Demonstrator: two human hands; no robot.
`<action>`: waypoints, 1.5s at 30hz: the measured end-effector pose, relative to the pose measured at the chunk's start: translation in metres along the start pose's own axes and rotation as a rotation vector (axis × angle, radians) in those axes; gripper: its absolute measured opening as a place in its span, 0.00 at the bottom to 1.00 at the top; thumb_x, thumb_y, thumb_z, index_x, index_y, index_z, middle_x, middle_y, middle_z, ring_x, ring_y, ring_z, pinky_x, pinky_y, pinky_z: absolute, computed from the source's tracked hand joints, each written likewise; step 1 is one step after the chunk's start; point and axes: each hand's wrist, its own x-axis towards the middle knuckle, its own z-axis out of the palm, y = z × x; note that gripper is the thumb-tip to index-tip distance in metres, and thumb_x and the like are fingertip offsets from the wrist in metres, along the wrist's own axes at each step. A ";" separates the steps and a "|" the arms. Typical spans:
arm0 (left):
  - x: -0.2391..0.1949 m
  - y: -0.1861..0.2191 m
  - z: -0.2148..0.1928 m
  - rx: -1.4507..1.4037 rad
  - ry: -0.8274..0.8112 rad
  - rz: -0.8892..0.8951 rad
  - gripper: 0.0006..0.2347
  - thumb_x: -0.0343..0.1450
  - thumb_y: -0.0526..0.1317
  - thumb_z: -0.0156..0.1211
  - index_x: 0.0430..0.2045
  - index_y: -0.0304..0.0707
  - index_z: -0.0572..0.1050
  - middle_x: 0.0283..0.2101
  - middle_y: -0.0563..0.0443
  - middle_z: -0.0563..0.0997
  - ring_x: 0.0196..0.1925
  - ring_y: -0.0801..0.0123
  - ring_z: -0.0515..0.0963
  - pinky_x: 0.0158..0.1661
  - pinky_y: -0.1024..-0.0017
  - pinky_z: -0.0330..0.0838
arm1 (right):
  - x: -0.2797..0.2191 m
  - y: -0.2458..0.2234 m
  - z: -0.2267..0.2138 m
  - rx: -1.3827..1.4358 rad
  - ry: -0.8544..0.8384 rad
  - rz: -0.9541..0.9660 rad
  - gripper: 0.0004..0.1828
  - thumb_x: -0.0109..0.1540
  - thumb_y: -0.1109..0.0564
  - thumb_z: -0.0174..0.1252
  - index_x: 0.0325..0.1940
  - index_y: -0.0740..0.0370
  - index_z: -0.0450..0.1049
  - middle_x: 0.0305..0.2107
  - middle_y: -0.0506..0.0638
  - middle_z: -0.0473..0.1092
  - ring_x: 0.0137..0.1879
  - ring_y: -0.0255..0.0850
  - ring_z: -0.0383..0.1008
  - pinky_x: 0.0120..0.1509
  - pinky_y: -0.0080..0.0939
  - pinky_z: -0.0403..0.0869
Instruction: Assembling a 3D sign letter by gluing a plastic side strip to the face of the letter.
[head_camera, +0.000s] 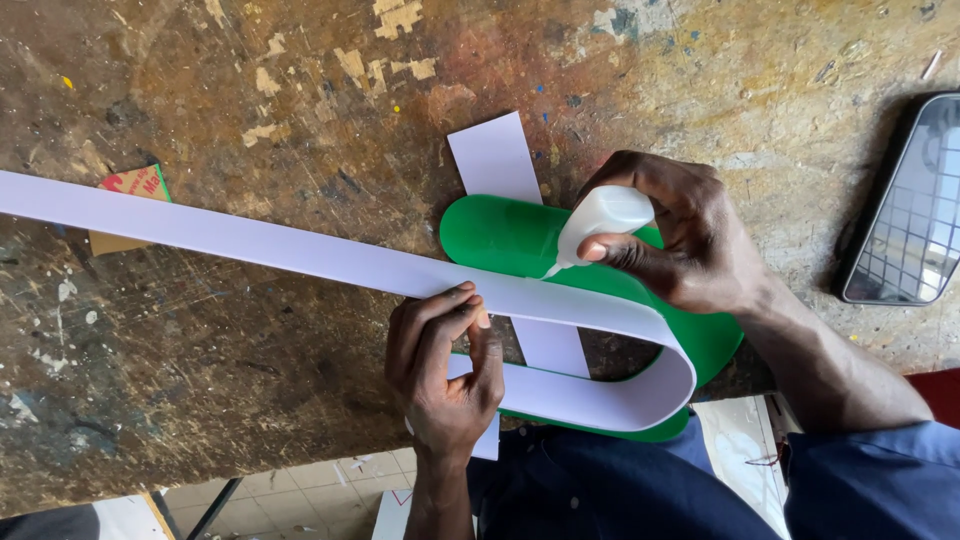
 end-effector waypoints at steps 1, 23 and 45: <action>0.001 0.001 0.000 -0.001 0.005 0.003 0.02 0.77 0.24 0.64 0.39 0.27 0.82 0.47 0.40 0.86 0.48 0.53 0.87 0.49 0.60 0.85 | 0.000 -0.001 -0.001 0.022 0.000 0.026 0.19 0.68 0.48 0.68 0.53 0.66 0.79 0.43 0.52 0.78 0.45 0.40 0.79 0.48 0.37 0.73; -0.002 -0.002 0.002 0.004 -0.007 -0.008 0.02 0.79 0.26 0.64 0.41 0.29 0.82 0.47 0.40 0.87 0.49 0.53 0.87 0.52 0.58 0.86 | 0.000 0.003 -0.017 -0.066 0.004 0.099 0.20 0.66 0.47 0.72 0.54 0.64 0.80 0.39 0.46 0.76 0.40 0.34 0.74 0.43 0.35 0.69; -0.012 -0.005 0.001 -0.040 0.006 0.131 0.06 0.82 0.26 0.59 0.51 0.29 0.79 0.54 0.38 0.83 0.57 0.49 0.84 0.59 0.56 0.82 | -0.004 0.044 -0.092 -0.459 0.302 -0.176 0.22 0.75 0.61 0.81 0.69 0.70 0.81 0.59 0.60 0.80 0.59 0.49 0.80 0.61 0.47 0.77</action>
